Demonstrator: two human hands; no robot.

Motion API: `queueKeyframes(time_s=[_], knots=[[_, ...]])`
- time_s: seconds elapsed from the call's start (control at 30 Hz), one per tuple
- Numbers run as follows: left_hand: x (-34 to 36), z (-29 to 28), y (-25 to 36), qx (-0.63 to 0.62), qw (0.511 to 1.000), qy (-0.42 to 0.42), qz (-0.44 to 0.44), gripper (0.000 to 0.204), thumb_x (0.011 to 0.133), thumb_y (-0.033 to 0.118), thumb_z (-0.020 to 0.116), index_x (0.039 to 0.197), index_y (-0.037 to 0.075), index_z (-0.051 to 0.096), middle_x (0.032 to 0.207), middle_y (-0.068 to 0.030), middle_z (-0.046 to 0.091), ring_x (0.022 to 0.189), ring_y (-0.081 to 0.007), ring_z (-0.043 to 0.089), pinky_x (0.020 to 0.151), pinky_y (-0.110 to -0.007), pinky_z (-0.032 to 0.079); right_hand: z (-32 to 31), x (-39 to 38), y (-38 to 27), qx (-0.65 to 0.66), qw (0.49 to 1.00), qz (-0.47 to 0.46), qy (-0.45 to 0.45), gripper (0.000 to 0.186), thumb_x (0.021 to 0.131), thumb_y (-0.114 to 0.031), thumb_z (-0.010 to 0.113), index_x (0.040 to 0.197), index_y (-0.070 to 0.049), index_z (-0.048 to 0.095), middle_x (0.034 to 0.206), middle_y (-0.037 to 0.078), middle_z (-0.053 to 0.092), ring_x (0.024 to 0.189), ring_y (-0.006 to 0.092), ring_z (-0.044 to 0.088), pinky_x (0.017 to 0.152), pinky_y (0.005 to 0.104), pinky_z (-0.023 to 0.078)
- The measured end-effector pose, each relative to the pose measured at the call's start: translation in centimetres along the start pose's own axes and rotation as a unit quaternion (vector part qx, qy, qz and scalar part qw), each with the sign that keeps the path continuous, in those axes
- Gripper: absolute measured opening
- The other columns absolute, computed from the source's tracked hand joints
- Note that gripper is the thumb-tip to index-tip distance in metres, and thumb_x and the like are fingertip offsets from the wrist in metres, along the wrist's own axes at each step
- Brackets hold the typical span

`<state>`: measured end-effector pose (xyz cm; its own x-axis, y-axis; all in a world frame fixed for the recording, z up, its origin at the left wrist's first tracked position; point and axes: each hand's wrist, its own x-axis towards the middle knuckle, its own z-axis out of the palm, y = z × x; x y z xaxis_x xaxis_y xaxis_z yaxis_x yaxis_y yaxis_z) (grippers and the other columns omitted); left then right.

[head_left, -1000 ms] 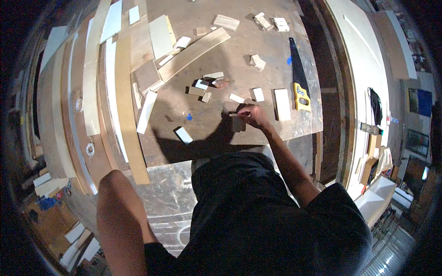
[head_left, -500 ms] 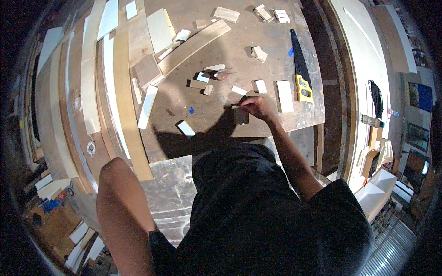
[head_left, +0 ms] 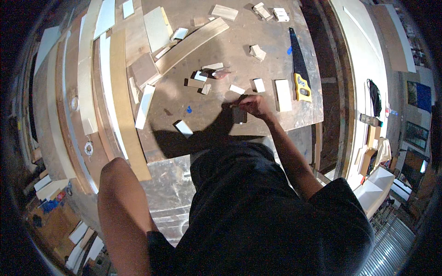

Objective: The person fits small wood blocks and strips together by hand, aligning joints and checking the assembly of a small wooden structure on a workbench.

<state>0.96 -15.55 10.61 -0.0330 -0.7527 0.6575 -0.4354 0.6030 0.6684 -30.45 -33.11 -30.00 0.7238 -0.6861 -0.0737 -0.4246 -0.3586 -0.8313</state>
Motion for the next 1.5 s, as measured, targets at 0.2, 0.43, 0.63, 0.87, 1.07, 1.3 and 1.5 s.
queueKeyframes(time_s=[0.2,0.43,0.63,0.87,1.07,1.3,1.5], knots=[[0.1,-0.1,0.0,-0.003,1.0,-0.004,-0.002,0.016,0.096,0.009,0.066,0.11,0.0,0.07,0.099,-0.0125,0.073,0.081,-0.0179,0.07,0.077,-0.029,0.056,0.2,0.1,0.2,0.049,0.999,0.009,-0.002,0.014,0.082,-0.012,0.08,0.094,-0.007,0.076,0.088,0.011,0.075,0.078,0.0235,0.071,0.07,0.0341,0.057],[1.3,0.3,0.0,-0.003,1.0,-0.013,-0.007,0.016,0.096,0.008,0.066,0.109,0.0,0.07,0.097,-0.0124,0.073,0.08,-0.0177,0.07,0.076,-0.029,0.055,-0.1,0.9,1.3,0.01,0.999,-0.039,0.011,0.013,0.083,-0.014,0.08,0.094,-0.006,0.076,0.088,0.01,0.075,0.077,0.0194,0.071,0.07,0.0321,0.057],[1.7,1.1,0.3,0.001,1.0,-0.012,-0.028,0.016,0.096,0.008,0.066,0.109,0.0,0.07,0.096,-0.0122,0.073,0.078,-0.0176,0.07,0.076,-0.028,0.055,-1.6,3.4,-1.3,0.0,0.992,0.102,0.069,0.02,0.086,-0.025,0.08,0.098,-0.009,0.079,0.087,0.01,0.076,0.072,0.0188,0.07,0.066,0.0313,0.056],[0.3,4.3,-1.8,-0.061,0.989,0.0,-0.134,0.016,0.096,0.007,0.067,0.109,0.001,0.07,0.094,-0.0121,0.074,0.077,-0.0174,0.069,0.075,-0.028,0.055,-5.0,8.0,1.2,-0.02,0.963,0.121,0.239,0.028,0.082,-0.029,0.082,0.097,-0.005,0.077,0.078,0.012,0.074,0.069,0.0204,0.07,0.068,0.0338,0.056],[-15.0,16.5,-18.4,-0.067,0.897,-0.1,-0.425,0.046,0.085,0.015,0.075,0.127,0.003,0.063,0.109,-0.0163,0.072,0.096,-0.0294,0.07,0.086,-0.038,0.054,-9.3,14.0,1.6,-0.273,0.928,0.047,0.249,0.077,0.071,-0.027,0.087,0.137,-0.008,0.052,0.108,0.013,0.067,0.111,0.0326,0.06,0.097,0.0452,0.045],[-20.0,24.2,-23.3,0.078,0.941,-0.183,-0.274,0.114,0.059,0.032,0.088,0.154,0.005,0.031,0.147,-0.0218,0.044,0.134,-0.0443,0.041,0.109,-0.054,0.037,-10.8,13.9,4.5,-0.334,0.924,0.133,0.127,0.067,0.074,-0.026,0.082,0.133,-0.005,0.056,0.111,0.012,0.066,0.113,0.0324,0.059,0.104,0.0443,0.041],[-19.6,25.3,-23.5,0.165,0.921,-0.263,-0.236,0.109,0.053,0.026,0.087,0.148,0.004,0.038,0.137,-0.0203,0.048,0.125,-0.0415,0.046,0.106,-0.052,0.039,-10.0,11.5,3.1,-0.278,0.938,0.144,0.151,0.066,0.073,-0.026,0.082,0.132,-0.008,0.059,0.115,0.015,0.065,0.109,0.0361,0.061,0.097,0.0462,0.049]])
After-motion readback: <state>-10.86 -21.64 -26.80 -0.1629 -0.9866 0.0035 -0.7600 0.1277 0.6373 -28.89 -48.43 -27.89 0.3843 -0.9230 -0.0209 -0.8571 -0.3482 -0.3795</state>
